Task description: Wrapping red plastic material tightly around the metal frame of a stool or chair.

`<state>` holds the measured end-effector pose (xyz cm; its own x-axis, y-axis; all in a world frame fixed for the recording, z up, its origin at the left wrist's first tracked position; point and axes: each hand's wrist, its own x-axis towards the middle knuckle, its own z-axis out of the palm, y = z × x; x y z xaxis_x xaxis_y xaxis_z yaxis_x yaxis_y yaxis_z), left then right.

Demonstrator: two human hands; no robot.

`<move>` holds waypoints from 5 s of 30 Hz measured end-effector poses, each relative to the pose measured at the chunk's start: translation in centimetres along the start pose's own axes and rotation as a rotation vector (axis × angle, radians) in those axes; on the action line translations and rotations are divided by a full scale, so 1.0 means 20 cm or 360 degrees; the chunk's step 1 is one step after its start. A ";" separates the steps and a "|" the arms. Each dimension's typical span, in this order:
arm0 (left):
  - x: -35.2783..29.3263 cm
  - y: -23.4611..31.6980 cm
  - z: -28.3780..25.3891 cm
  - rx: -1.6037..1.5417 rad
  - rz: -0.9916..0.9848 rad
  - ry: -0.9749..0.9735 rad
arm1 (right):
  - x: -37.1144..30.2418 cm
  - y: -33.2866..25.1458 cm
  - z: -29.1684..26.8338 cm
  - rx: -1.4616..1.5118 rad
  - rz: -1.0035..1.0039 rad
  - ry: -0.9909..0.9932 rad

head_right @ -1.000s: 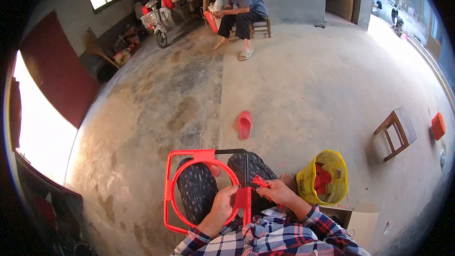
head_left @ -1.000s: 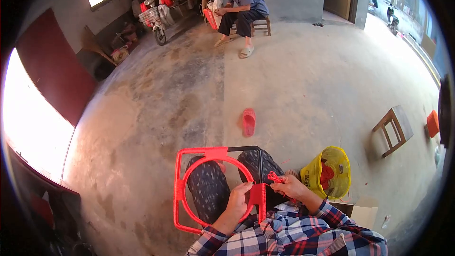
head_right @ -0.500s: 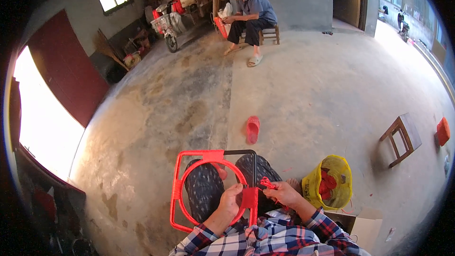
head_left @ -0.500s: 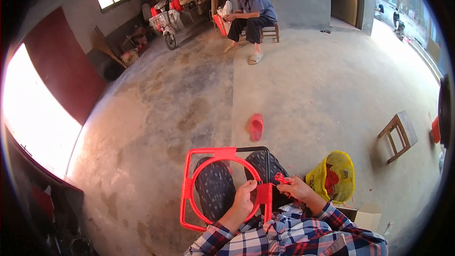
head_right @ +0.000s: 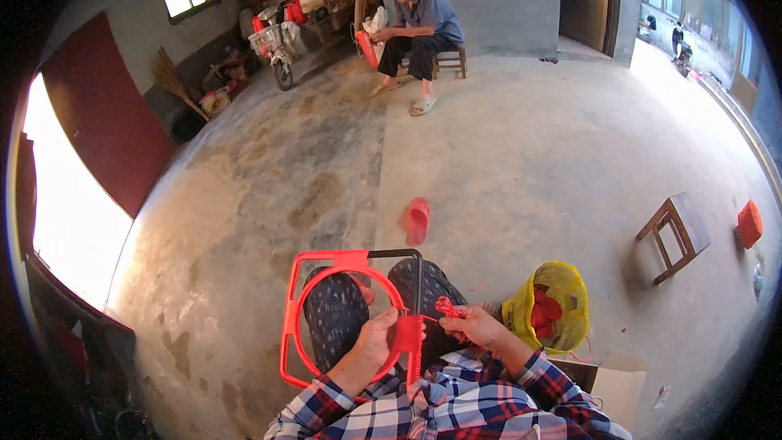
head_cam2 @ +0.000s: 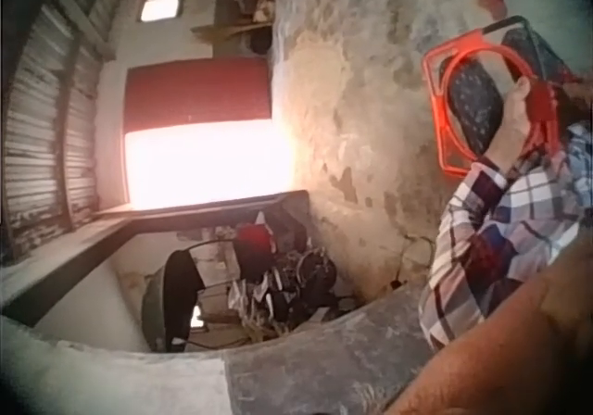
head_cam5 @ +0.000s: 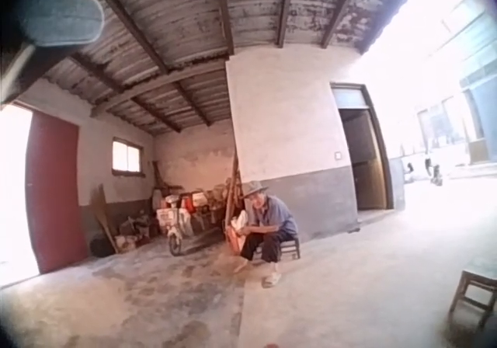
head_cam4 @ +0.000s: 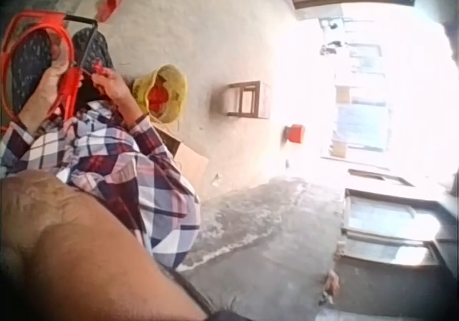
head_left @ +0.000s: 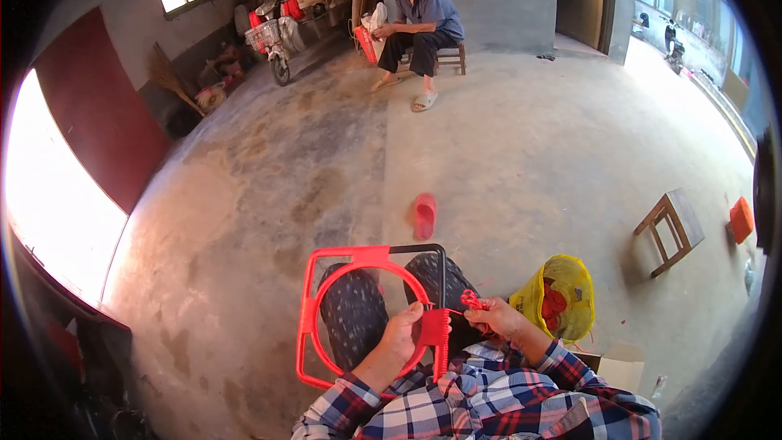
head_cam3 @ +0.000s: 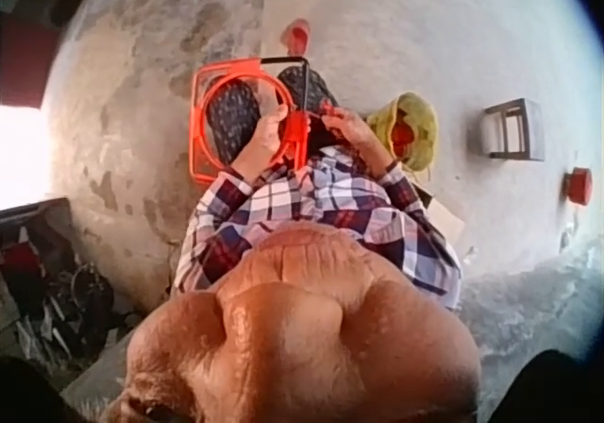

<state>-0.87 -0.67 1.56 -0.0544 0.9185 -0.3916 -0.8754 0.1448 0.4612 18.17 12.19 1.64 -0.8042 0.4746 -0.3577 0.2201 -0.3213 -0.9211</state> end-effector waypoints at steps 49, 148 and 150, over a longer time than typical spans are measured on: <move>0.03 -0.03 -0.02 0.0079 0.0196 0.0336 | 0.06 -0.12 -0.05 -0.0221 -0.0914 0.0144; 0.03 0.01 0.03 0.0183 0.0180 0.0332 | -0.06 -0.07 -0.42 0.0344 -0.0192 0.0673; 0.04 0.00 0.01 0.0181 0.0147 0.0295 | -0.07 0.01 -0.40 0.0677 -0.0327 0.0673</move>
<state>-0.88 0.20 1.41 -0.2285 0.8479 -0.4783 -0.8034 0.1132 0.5845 23.68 18.06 0.71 -0.5000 0.8161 -0.2900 -0.2240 -0.4453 -0.8669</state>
